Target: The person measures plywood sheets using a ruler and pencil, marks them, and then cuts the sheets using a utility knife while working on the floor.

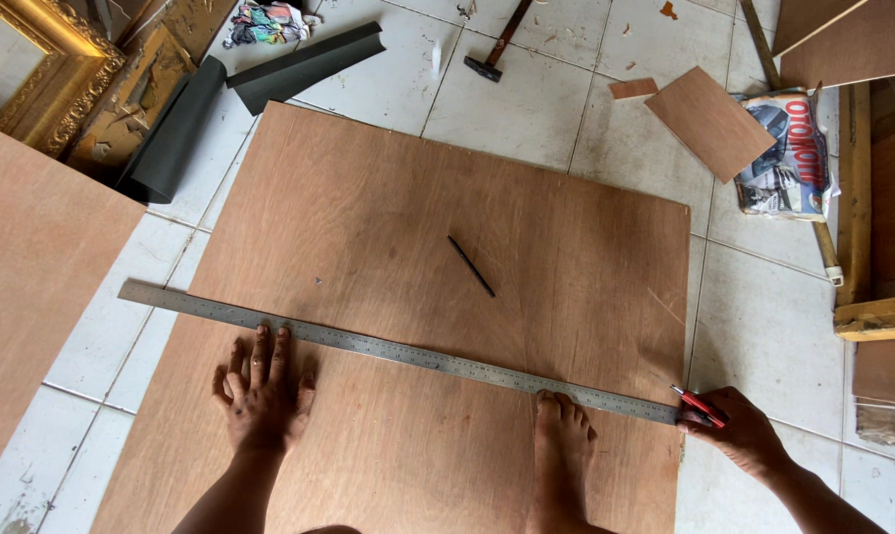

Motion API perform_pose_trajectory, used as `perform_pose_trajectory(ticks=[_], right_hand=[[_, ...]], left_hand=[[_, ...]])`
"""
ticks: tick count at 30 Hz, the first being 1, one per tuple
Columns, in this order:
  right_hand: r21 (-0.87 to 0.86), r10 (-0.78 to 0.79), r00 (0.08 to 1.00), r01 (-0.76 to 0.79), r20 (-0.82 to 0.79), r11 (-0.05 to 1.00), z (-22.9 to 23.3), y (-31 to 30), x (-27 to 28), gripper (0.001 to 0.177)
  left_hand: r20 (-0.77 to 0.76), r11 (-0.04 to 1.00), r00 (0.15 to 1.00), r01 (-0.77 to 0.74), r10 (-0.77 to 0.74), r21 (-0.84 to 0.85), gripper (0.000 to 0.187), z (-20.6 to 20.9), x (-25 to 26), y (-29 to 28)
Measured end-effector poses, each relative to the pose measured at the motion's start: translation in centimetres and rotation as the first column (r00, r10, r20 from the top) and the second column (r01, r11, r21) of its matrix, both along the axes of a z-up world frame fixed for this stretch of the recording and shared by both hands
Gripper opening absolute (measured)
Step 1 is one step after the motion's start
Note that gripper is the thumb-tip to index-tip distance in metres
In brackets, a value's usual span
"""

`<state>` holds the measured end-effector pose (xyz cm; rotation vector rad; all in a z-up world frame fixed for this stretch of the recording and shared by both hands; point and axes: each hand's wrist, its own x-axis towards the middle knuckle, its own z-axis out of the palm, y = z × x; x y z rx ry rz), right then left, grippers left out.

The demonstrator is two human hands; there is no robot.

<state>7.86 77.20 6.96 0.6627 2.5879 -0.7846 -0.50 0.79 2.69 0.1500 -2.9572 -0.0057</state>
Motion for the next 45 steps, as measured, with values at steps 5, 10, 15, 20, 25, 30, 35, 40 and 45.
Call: perform_pose_trajectory(ticks=[5, 10, 15, 20, 25, 30, 35, 40, 45], right_hand=[[-0.068, -0.064, 0.998, 0.064, -0.005, 0.996, -0.2, 0.1, 0.1, 0.046], [-0.034, -0.049, 0.999, 0.049, 0.005, 0.998, 0.0, 0.0, 0.1, 0.046], [-0.001, -0.062, 0.998, 0.062, 0.01, 0.998, 0.0, 0.1, -0.1, 0.049], [0.077, -0.104, 0.994, 0.107, -0.037, 0.991, 1.8, -1.5, -4.8, 0.034], [-0.483, -0.342, 0.873, 0.147, -0.347, 0.863, 4.6, -10.0, -17.9, 0.022], [-0.588, -0.108, 0.962, -0.062, -0.249, 0.806, 7.7, -26.7, -28.9, 0.019], [-0.58, 0.153, 0.98, -0.2, -0.13, 0.79, 10.0, -46.1, -32.4, 0.024], [-0.271, 0.612, 0.765, -0.644, -0.201, 0.715, 8.1, -60.7, -31.9, 0.034], [-0.294, 0.748, 0.623, -0.777, -0.228, 0.558, 5.0, -68.3, -30.7, 0.039]], left_hand=[[0.007, 1.0, 1.0, 0.004, -0.003, -0.027, 0.092, 0.1, -0.1, 0.0], [-0.039, 1.0, 0.999, 0.023, -0.024, -0.017, 0.092, -0.2, 0.0, 0.0], [-0.004, 1.0, 1.0, 0.004, -0.004, -0.021, 0.092, -0.6, -0.1, 0.0], [-0.026, 1.0, 1.0, -0.015, 0.015, 0.006, 0.09, 0.1, -0.2, 0.4], [-0.006, 0.999, 0.999, -0.034, 0.034, 0.03, 0.092, -0.5, -0.4, 0.3], [0.011, 0.999, 0.999, -0.03, 0.031, -0.01, 0.093, -0.9, -0.3, -0.3], [-0.009, 0.998, 1.0, -0.015, 0.014, -0.061, 0.098, -1.1, -0.4, -0.6], [-0.09, 0.963, 0.995, 0.017, -0.042, -0.267, 0.134, -1.1, -0.7, -1.1], [-0.13, 0.949, 0.991, -0.012, -0.03, -0.316, 0.135, -0.2, -1.3, -1.3]])
